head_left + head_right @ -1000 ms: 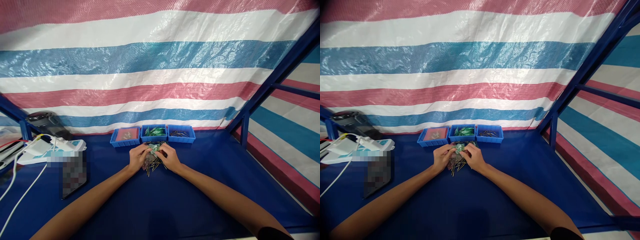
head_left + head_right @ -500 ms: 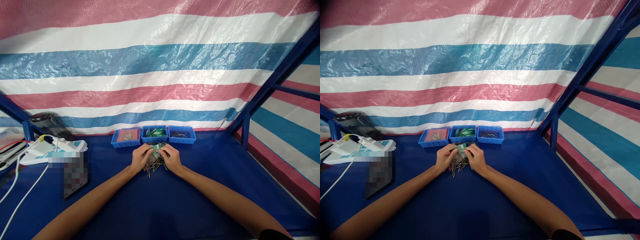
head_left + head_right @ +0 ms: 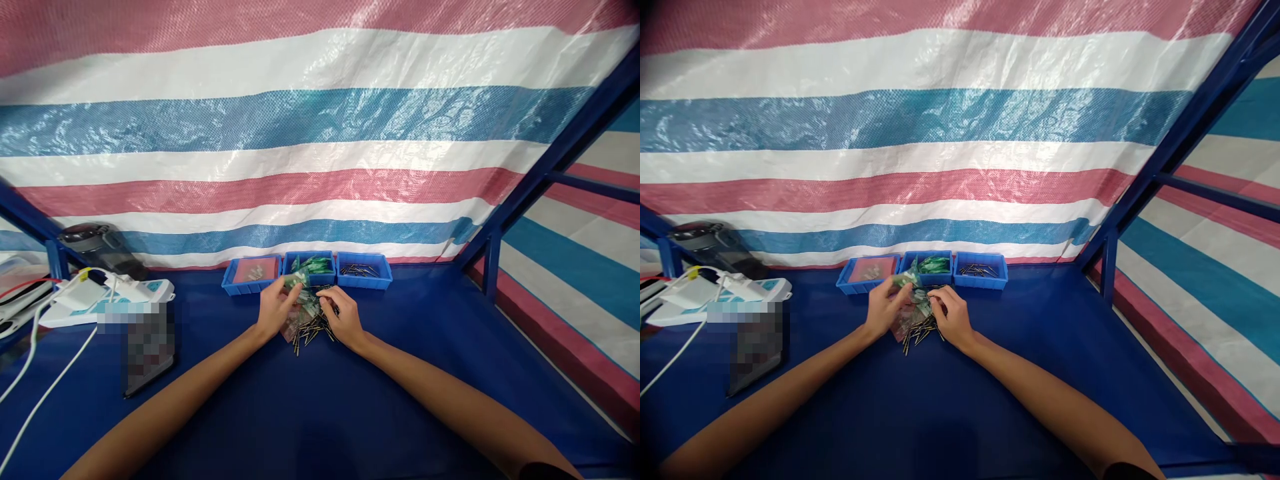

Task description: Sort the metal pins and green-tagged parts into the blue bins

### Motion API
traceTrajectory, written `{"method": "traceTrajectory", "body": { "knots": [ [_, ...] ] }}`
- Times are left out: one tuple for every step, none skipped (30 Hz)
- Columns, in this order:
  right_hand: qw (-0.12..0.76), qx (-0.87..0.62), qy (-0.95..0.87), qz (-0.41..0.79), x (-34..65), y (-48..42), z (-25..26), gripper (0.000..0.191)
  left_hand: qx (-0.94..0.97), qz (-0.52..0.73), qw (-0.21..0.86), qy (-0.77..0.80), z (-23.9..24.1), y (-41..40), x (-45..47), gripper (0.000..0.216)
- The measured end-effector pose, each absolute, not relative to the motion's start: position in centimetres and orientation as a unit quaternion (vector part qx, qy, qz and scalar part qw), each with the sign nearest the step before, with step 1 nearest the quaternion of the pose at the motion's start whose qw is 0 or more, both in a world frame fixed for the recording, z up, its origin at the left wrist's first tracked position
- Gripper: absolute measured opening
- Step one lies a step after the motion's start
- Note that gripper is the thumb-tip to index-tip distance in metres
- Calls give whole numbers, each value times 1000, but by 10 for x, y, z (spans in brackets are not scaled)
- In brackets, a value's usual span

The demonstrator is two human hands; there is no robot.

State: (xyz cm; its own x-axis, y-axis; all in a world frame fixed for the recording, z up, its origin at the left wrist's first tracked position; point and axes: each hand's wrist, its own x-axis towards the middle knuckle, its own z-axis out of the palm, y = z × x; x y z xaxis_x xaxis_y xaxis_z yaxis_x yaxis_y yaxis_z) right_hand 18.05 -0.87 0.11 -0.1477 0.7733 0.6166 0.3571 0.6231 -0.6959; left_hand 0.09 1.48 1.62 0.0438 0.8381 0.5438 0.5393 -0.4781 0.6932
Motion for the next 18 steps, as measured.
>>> {"method": "traceTrajectory", "body": {
  "knots": [
    [526,-387,-731,199,181,-9,1,19,692,499,143,502,22,21,-1,26],
    [526,-387,-731,199,181,-9,1,20,679,508,121,516,29,28,-4,28],
    [525,-388,-731,199,181,-9,1,20,678,503,94,528,36,36,-6,32],
    [524,-388,-732,199,181,-9,1,20,688,479,64,541,42,44,-9,33],
    [522,-388,-733,200,181,-9,1,20,703,450,24,551,48,51,-11,32],
    [521,-388,-733,200,181,-9,1,20,723,414,-19,553,52,59,-12,28],
    [520,-388,-734,200,181,-9,1,20,748,371,-57,547,55,66,-12,24],
    [518,-388,-736,201,181,-9,1,20,774,324,-84,537,57,72,-11,21],
    [516,-388,-737,201,181,-9,1,20,798,279,-101,525,57,77,-9,20],
    [515,-388,-738,201,181,-9,1,20,814,242,-113,516,55,81,-6,20],
    [513,-388,-739,201,181,-9,1,20,821,215,-123,514,53,84,-3,21],
    [512,-388,-740,202,181,-9,2,20,822,196,-134,518,50,86,1,23],
    [510,-389,-741,202,181,-9,2,20,820,182,-144,522,47,88,5,24],
    [508,-390,-741,203,181,-9,2,20,816,174,-151,529,44,90,8,26],
    [506,-390,-742,203,181,-9,2,21,815,164,-148,536,42,92,11,28],
    [505,-391,-742,203,181,-9,2,21,817,153,-139,538,41,95,13,29],
    [504,-391,-743,202,181,-8,2,21,823,141,-127,535,40,97,15,30],
    [504,-391,-743,202,181,-8,2,21,832,128,-116,527,40,99,16,31]
  ]
}}
